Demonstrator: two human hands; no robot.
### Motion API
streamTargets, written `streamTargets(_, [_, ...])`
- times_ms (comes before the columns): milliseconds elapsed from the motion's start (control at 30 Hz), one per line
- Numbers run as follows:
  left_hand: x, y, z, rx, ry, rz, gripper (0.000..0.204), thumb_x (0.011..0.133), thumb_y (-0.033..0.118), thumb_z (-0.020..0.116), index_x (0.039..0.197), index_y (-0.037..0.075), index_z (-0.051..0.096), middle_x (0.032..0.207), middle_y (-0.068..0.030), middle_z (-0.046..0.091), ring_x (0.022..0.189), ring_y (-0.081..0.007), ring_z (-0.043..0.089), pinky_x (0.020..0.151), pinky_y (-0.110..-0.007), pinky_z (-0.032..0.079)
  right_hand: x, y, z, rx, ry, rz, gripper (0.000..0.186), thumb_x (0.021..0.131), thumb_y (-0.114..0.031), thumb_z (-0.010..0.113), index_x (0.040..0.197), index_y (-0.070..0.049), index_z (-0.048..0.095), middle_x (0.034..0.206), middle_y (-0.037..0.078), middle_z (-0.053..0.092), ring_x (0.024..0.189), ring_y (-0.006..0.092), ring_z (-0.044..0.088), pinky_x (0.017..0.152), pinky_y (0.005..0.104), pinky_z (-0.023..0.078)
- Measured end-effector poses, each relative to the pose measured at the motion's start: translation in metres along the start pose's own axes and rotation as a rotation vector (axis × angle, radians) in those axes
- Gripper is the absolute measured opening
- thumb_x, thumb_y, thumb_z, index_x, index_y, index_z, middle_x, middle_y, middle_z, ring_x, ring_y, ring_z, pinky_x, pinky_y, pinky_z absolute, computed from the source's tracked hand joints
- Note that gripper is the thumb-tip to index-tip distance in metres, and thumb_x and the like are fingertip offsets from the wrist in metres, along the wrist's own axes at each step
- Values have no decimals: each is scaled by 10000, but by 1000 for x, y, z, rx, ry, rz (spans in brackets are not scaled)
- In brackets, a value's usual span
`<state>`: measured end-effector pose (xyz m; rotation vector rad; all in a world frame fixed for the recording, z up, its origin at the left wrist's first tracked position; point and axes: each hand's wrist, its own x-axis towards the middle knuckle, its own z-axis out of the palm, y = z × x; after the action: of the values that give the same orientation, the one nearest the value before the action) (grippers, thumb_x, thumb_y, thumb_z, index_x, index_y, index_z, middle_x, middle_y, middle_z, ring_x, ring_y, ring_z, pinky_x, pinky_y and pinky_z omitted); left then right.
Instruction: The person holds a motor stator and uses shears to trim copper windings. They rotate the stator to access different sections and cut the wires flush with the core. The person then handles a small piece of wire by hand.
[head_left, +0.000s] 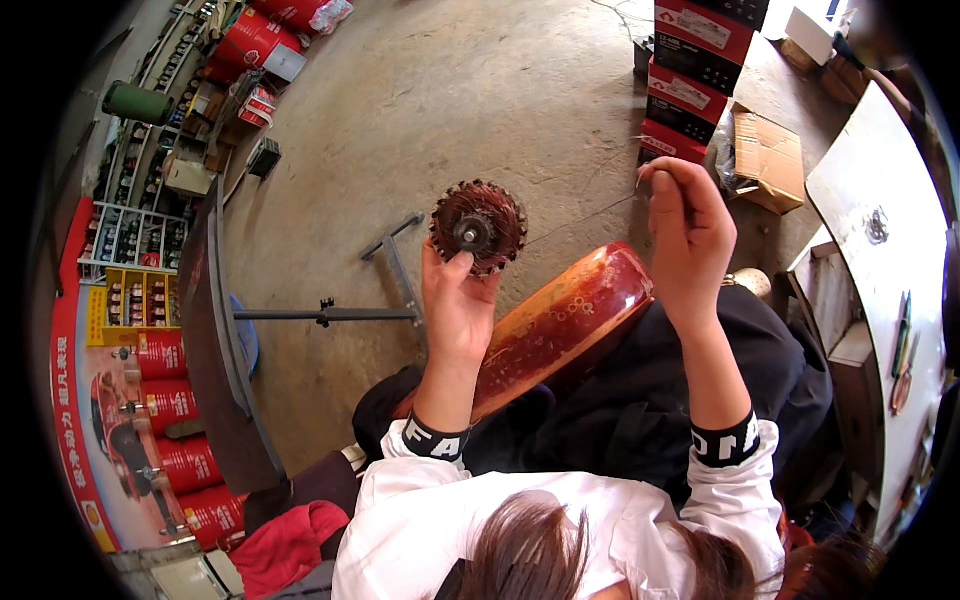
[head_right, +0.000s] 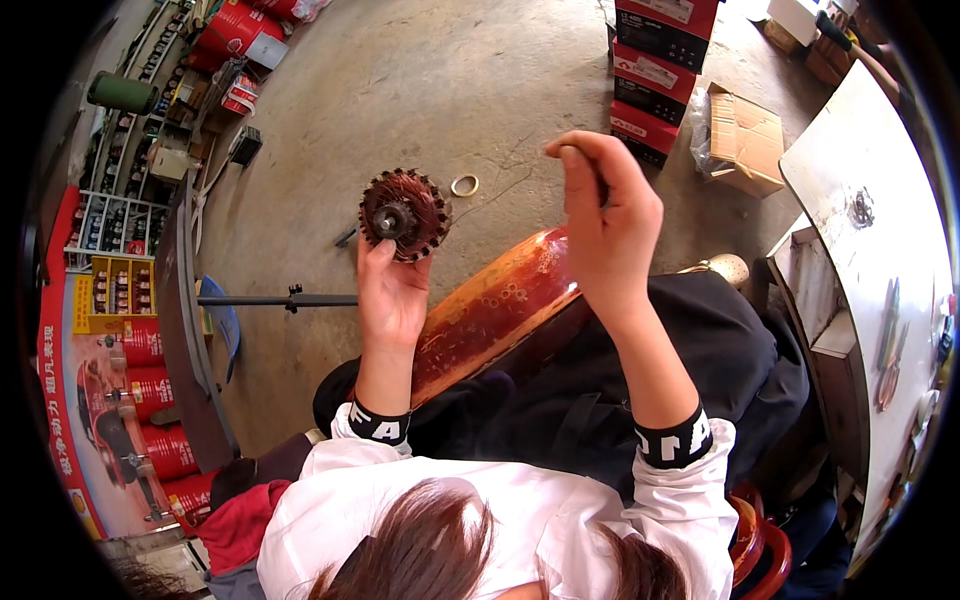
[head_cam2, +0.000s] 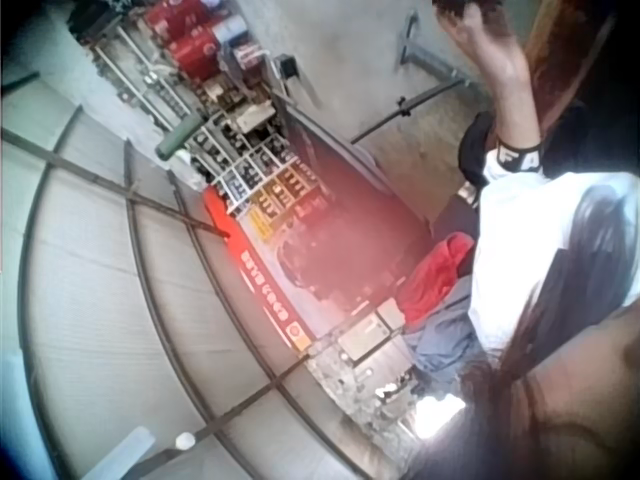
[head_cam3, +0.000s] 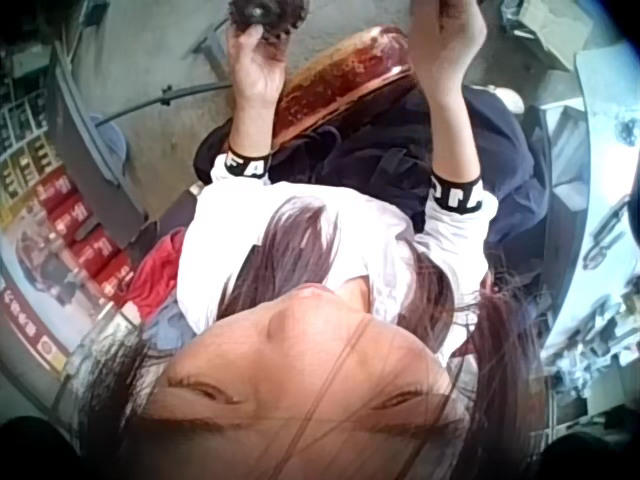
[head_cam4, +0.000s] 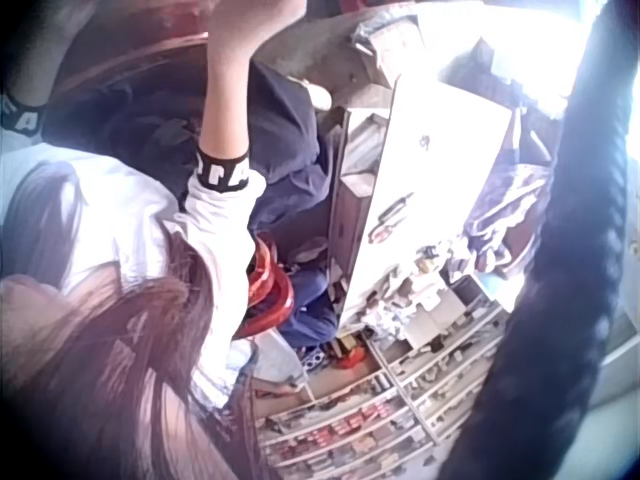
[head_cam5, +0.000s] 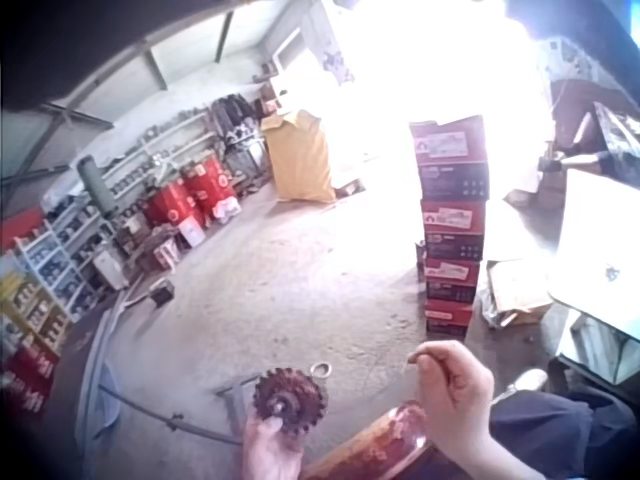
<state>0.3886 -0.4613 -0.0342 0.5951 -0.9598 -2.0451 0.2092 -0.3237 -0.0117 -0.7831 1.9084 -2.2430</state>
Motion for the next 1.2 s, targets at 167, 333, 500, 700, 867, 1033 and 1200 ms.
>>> streamTargets(167, [4,0,1,-39,-19,45,429,878,61,609,1289,108,492,1267,-72,581,1117,-205,619,882,-326,591,5,30,-12,-154,1,-36,124,945,-29,589,1036,-27,672,846,32,642,695,76,553,631,215,448])
streamTargets(333, [0,2,5,14,7,57,419,874,4,598,1252,116,454,1244,-65,568,1113,-192,609,926,-330,559,-4,6,7,-325,-60,-278,450,802,121,530,1195,-68,643,1219,124,602,1007,247,634,785,312,534])
streamTargets(500, [0,1,8,65,21,94,426,854,5,629,1229,109,456,1240,-66,565,1113,-184,604,920,-324,557,-9,-8,35,-504,-457,-624,571,745,-2,632,1303,-102,563,1180,100,618,968,272,622,820,367,531])
streamTargets(700, [-2,5,7,98,20,114,429,854,17,623,1238,109,458,1237,-62,566,1109,-184,604,922,-333,553,-31,16,36,-495,-577,-528,249,729,-60,621,977,-61,604,872,67,574,839,254,568,735,365,492])
streamTargets(867, [-2,4,11,17,10,41,412,875,72,596,1268,108,478,1235,-62,583,1112,-189,609,932,-339,548,-33,25,33,-622,-530,-522,93,731,-59,602,808,-73,551,821,76,526,854,272,533,778,355,458])
streamTargets(1033, [-1,1,-4,20,-39,8,405,884,117,592,1278,93,502,1274,-71,587,1138,-211,608,977,-363,541,3,29,15,-693,-175,-480,96,792,-5,617,860,-41,559,851,113,539,868,313,522,806,396,437])
streamTargets(1200, [-1,1,-4,67,-27,30,399,883,103,592,1274,86,511,1295,-80,582,1148,-222,608,949,-358,563,16,-2,-7,-504,105,-366,40,911,-26,597,932,-8,568,863,131,560,858,327,546,776,390,444])
